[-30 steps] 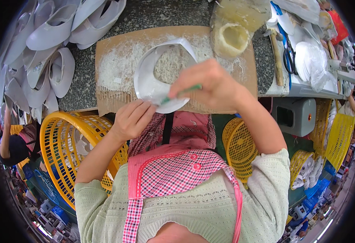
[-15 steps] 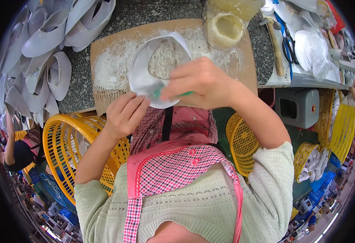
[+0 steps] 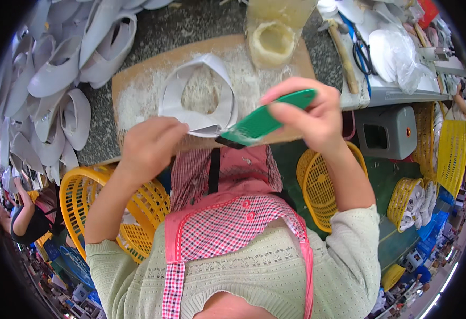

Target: Applying glue to the interior and edges of shoe upper components using a brush and placing them in a basket.

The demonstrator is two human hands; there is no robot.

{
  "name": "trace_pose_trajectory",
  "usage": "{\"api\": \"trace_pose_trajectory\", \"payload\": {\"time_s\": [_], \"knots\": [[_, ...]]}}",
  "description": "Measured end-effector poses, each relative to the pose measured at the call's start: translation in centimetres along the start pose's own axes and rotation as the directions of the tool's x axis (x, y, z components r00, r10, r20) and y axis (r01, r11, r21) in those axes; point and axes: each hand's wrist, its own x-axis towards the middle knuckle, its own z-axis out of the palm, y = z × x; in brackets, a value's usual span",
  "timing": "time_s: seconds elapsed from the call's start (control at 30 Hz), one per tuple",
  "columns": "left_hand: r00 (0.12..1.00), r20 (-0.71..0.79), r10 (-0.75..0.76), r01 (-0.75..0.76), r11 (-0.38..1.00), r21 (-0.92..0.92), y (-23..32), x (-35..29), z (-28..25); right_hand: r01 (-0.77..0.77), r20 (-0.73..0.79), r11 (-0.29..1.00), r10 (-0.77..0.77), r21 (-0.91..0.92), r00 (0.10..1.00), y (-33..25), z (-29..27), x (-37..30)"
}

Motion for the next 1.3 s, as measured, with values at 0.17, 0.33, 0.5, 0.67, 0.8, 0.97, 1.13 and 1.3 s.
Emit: {"api": "trace_pose_trajectory", "payload": {"time_s": [0.17,0.33,0.5,0.67,0.8,0.97,1.13,1.3], "knots": [[0.708,-0.030,-0.706,0.362,0.399,-0.843,-4.0,9.0,-8.7,0.045,-0.281,0.902,0.086,0.429,0.956,3.4,-1.5,-2.2],[0.752,-0.290,-0.592,-0.086,0.347,-0.934,-8.8,19.7,-15.7,-0.039,-0.264,0.826,0.224,0.563,0.938,4.9,-0.9,-3.1],[0.590,-0.560,-0.582,-0.447,0.343,-0.826,-15.1,28.0,-21.5,0.018,-0.314,0.810,0.207,0.586,0.927,4.5,-0.4,-2.7],[0.230,-0.377,-0.897,-0.644,0.150,-0.750,-18.0,32.7,-16.9,0.029,-0.379,0.834,0.219,0.551,0.899,4.6,-1.6,-3.1],[0.344,-0.271,-0.899,-0.611,0.005,-0.792,-17.7,31.6,-13.8,0.006,-0.389,0.829,0.257,0.560,0.885,5.8,-1.9,-3.5],[0.509,-0.179,-0.842,-0.414,-0.058,-0.908,-15.6,28.5,-13.1,0.002,-0.390,0.834,0.256,0.552,0.884,5.4,-1.6,-3.5],[0.596,-0.147,-0.789,-0.175,0.051,-0.983,-13.9,21.5,-11.9,0.186,-0.545,0.963,-0.052,0.193,0.837,6.0,-2.4,-1.8],[0.705,0.192,-0.683,0.501,0.287,-0.816,-5.6,9.6,-4.3,0.105,-0.396,0.907,0.072,0.407,0.915,5.1,-2.3,-0.1]]}}
